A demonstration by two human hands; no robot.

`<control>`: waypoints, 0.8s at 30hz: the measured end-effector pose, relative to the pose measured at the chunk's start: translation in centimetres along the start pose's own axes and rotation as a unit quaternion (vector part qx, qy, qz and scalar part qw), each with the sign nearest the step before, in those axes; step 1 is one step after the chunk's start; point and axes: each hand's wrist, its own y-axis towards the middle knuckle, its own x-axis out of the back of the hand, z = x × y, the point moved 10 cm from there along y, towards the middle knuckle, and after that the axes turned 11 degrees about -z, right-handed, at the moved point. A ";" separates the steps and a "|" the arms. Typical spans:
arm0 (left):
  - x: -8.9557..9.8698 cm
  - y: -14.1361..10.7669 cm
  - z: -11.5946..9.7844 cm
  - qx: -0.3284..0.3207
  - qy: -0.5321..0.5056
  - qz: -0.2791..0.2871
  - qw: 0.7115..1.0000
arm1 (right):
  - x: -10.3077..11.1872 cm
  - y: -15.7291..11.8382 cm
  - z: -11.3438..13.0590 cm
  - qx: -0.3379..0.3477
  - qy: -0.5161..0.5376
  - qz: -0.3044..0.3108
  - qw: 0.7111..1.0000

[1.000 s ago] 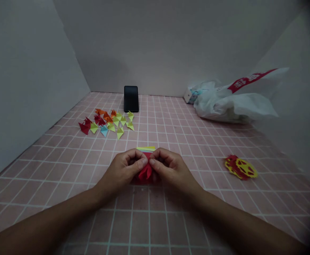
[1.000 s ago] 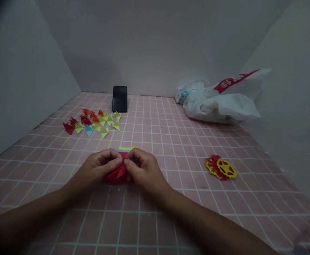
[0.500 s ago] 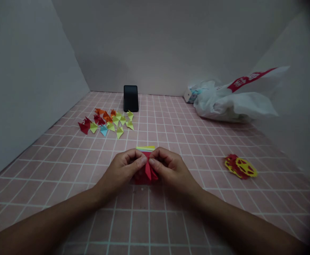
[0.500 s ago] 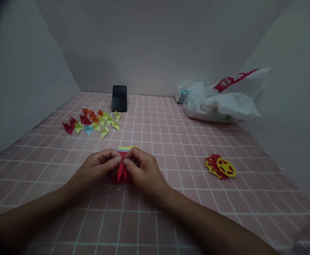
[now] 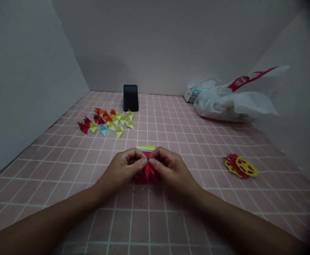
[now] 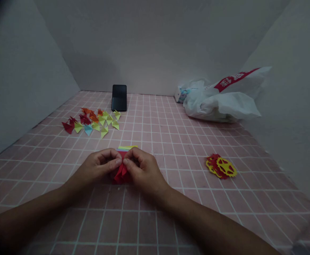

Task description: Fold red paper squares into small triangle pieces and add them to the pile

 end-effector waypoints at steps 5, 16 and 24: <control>0.1 -0.1 -0.8 -0.032 0.013 -0.012 0.999 | 0.0 0.0 -0.1 0.002 -0.004 -0.003 1.000; 0.0 -0.2 -0.8 -0.039 0.021 -0.017 0.999 | -0.2 -0.1 -0.2 -0.019 -0.003 0.006 1.000; -0.3 -0.2 0.3 0.008 -0.028 0.006 1.000 | -0.1 -0.1 -0.1 0.001 -0.004 0.008 1.000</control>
